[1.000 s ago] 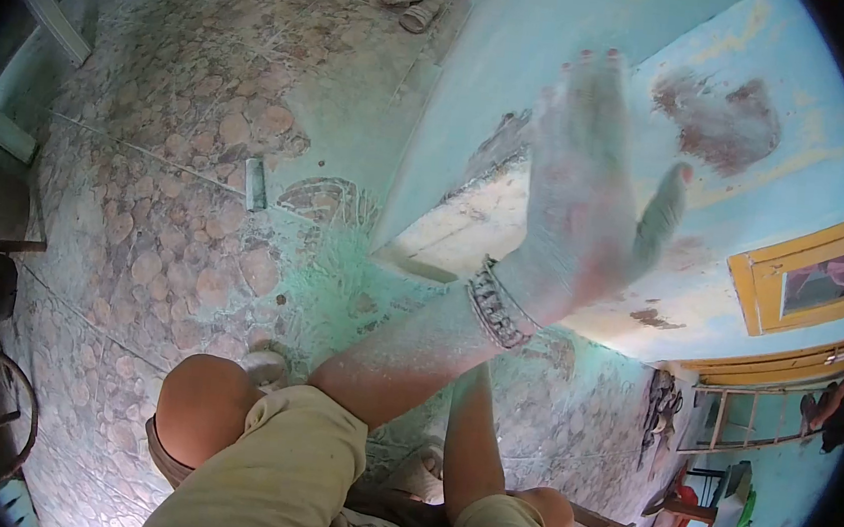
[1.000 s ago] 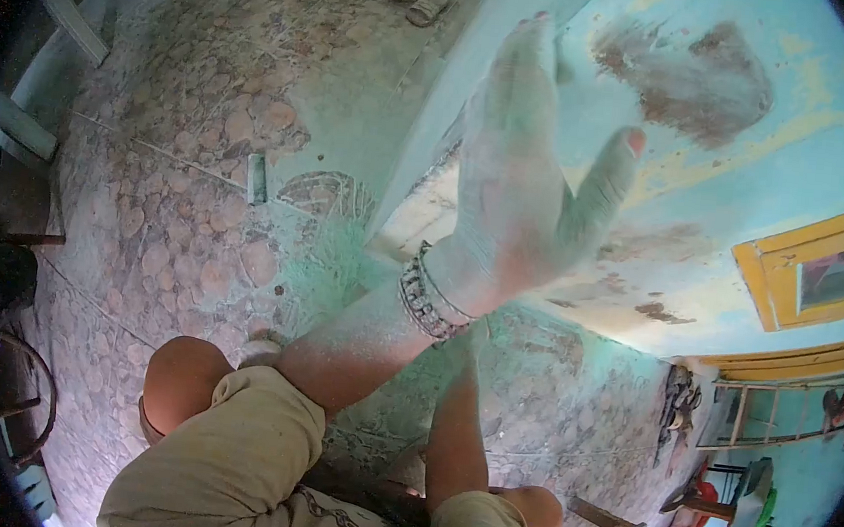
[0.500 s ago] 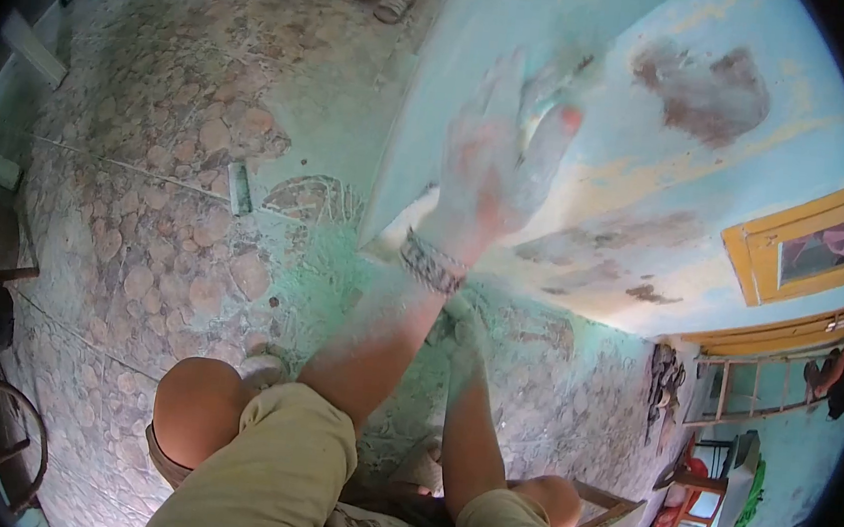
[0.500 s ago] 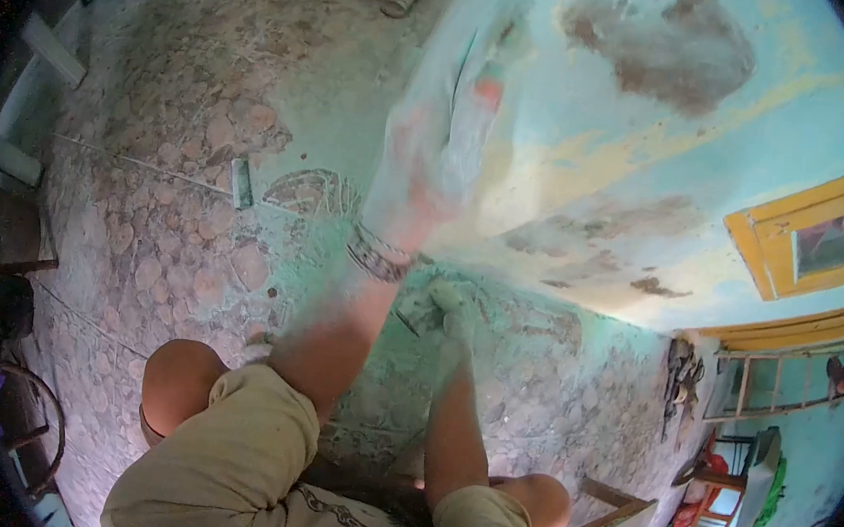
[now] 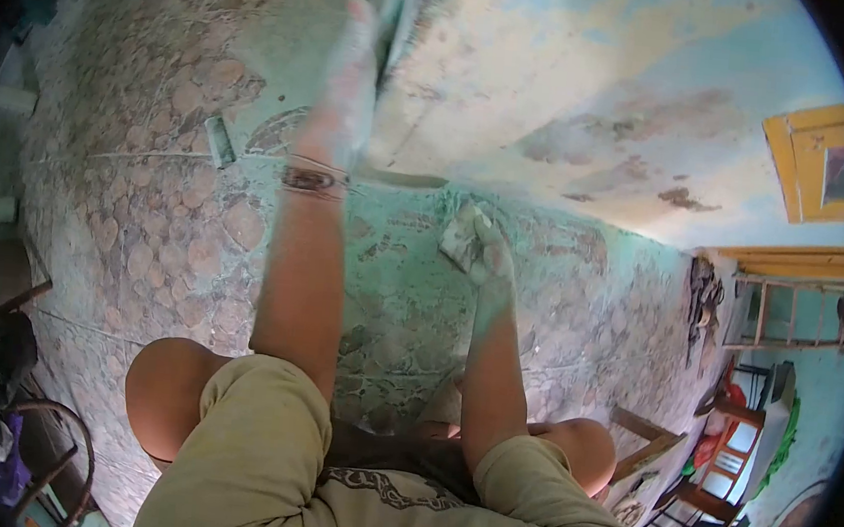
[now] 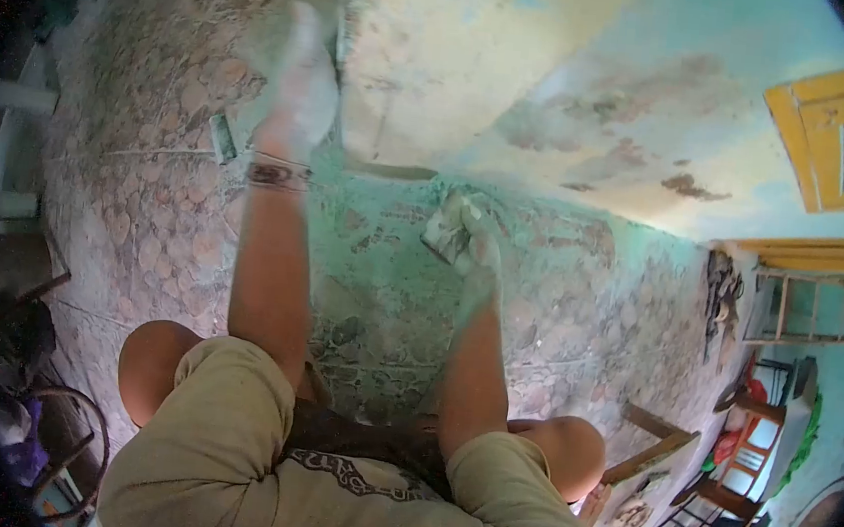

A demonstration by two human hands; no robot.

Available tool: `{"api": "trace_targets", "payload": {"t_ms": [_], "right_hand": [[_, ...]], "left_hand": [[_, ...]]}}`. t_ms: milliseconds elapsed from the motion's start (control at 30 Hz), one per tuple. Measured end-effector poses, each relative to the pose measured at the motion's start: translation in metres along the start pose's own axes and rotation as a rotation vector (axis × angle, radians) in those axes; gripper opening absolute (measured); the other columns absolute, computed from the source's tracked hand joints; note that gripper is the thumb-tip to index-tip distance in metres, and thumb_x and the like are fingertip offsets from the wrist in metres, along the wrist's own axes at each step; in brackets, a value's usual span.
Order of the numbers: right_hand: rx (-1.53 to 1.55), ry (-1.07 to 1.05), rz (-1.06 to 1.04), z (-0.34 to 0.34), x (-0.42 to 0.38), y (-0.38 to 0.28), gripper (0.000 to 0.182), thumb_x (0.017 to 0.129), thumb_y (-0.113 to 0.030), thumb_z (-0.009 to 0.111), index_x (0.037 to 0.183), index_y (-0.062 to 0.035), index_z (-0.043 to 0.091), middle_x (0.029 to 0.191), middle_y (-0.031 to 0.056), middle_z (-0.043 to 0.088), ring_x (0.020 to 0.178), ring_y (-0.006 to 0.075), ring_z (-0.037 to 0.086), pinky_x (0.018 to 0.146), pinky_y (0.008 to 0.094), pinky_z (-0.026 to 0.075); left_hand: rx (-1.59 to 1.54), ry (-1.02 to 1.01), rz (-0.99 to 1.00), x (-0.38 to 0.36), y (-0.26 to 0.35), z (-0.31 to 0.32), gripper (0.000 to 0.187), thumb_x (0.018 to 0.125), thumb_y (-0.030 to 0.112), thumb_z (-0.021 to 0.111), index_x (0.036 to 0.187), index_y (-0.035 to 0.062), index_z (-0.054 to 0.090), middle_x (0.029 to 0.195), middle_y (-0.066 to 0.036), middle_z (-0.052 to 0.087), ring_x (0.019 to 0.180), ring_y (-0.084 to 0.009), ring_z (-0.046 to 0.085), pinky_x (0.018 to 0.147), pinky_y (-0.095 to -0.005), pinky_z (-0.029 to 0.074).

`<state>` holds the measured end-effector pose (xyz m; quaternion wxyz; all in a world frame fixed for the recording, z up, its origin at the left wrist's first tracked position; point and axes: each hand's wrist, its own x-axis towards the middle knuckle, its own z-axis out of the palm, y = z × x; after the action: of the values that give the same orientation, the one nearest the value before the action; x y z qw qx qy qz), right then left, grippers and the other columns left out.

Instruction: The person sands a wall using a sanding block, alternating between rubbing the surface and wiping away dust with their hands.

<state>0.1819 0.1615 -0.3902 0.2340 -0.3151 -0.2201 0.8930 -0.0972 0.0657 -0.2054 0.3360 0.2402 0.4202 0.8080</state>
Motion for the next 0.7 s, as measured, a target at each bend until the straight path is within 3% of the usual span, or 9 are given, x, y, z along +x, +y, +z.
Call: {"api": "trace_targets", "payload": {"t_ms": [100, 133, 200, 333, 433, 500, 567, 633, 700], "right_hand": [[-0.108, 0.124, -0.089, 0.002, 0.001, -0.007, 0.025, 0.093, -0.013, 0.059, 0.116, -0.0038, 0.058, 0.101, 0.0072, 0.065, 0.086, 0.0206, 0.065, 0.071, 0.0374, 0.057], [-0.091, 0.099, -0.120, 0.005, 0.001, -0.010, 0.023, 0.093, -0.014, 0.059, 0.114, -0.0047, 0.058, 0.097, 0.0066, 0.065, 0.083, 0.0209, 0.065, 0.067, 0.0385, 0.058], [-0.022, 0.136, -0.148, 0.014, -0.006, -0.017, 0.020, 0.093, -0.015, 0.060, 0.111, -0.0059, 0.059, 0.092, 0.0062, 0.065, 0.079, 0.0213, 0.066, 0.064, 0.0392, 0.059], [0.114, 0.228, -0.225, 0.019, -0.006, -0.021, 0.018, 0.093, -0.015, 0.059, 0.110, -0.0070, 0.060, 0.092, 0.0065, 0.066, 0.077, 0.0209, 0.065, 0.063, 0.0365, 0.057], [0.131, 0.198, -0.269, 0.002, 0.001, -0.016, 0.017, 0.093, -0.013, 0.058, 0.109, -0.0061, 0.059, 0.093, 0.0070, 0.066, 0.076, 0.0204, 0.065, 0.060, 0.0344, 0.055], [0.139, 0.165, -0.269, -0.005, -0.003, -0.016, 0.017, 0.093, -0.011, 0.057, 0.109, -0.0052, 0.059, 0.092, 0.0074, 0.066, 0.074, 0.0206, 0.065, 0.058, 0.0337, 0.053], [0.152, 0.108, -0.264, -0.006, -0.007, -0.018, 0.017, 0.093, -0.010, 0.056, 0.108, -0.0044, 0.059, 0.090, 0.0076, 0.066, 0.073, 0.0211, 0.064, 0.057, 0.0336, 0.052], [0.299, 0.145, -0.320, -0.015, 0.001, -0.017, 0.017, 0.091, -0.008, 0.056, 0.107, -0.0044, 0.059, 0.090, 0.0086, 0.065, 0.073, 0.0223, 0.064, 0.060, 0.0344, 0.053], [0.381, 0.181, -0.352, -0.015, 0.013, -0.019, 0.018, 0.088, -0.006, 0.056, 0.106, -0.0044, 0.058, 0.090, 0.0094, 0.064, 0.074, 0.0232, 0.064, 0.061, 0.0350, 0.053]], "left_hand": [[-0.336, -0.071, -0.061, -0.002, 0.007, -0.001, 0.075, 0.098, 0.060, 0.029, 0.143, 0.0000, 0.036, 0.140, -0.013, 0.045, 0.128, -0.0243, 0.044, 0.109, -0.0378, 0.033], [-0.092, -0.014, -0.090, -0.004, -0.005, 0.000, 0.072, 0.100, 0.056, 0.030, 0.145, 0.0002, 0.030, 0.145, -0.011, 0.040, 0.132, -0.0228, 0.040, 0.110, -0.0369, 0.032], [0.146, 0.092, -0.177, -0.018, -0.039, -0.007, 0.065, 0.099, 0.051, 0.035, 0.140, 0.0001, 0.037, 0.138, -0.011, 0.045, 0.126, -0.0219, 0.044, 0.107, -0.0371, 0.035], [-0.002, 0.580, -0.305, -0.058, -0.142, -0.048, 0.052, 0.099, 0.042, 0.045, 0.130, -0.0002, 0.050, 0.124, -0.011, 0.055, 0.113, -0.0200, 0.052, 0.100, -0.0374, 0.040], [0.041, 0.961, -0.645, -0.075, -0.213, -0.076, 0.030, 0.096, 0.032, 0.053, 0.110, 0.0055, 0.056, 0.100, -0.007, 0.060, 0.086, -0.0186, 0.057, 0.074, -0.0332, 0.048], [0.091, 0.924, -0.723, -0.099, -0.218, -0.049, 0.024, 0.095, 0.029, 0.054, 0.090, 0.0062, 0.059, 0.087, -0.006, 0.060, 0.075, -0.0171, 0.056, 0.063, -0.0337, 0.048], [0.296, 0.745, -0.487, -0.108, -0.256, -0.064, 0.020, 0.093, 0.023, 0.054, 0.084, 0.0061, 0.058, 0.081, -0.006, 0.060, 0.066, -0.0168, 0.055, 0.055, -0.0318, 0.046], [0.477, 0.568, -0.412, -0.113, -0.259, -0.066, 0.018, 0.092, 0.019, 0.053, 0.081, 0.0053, 0.058, 0.077, -0.006, 0.059, 0.061, -0.0168, 0.054, 0.050, -0.0313, 0.044], [0.653, 0.395, -0.498, -0.113, -0.230, -0.053, 0.018, 0.090, 0.018, 0.052, 0.080, 0.0040, 0.059, 0.077, -0.007, 0.059, 0.060, -0.0172, 0.055, 0.048, -0.0322, 0.044]]}}
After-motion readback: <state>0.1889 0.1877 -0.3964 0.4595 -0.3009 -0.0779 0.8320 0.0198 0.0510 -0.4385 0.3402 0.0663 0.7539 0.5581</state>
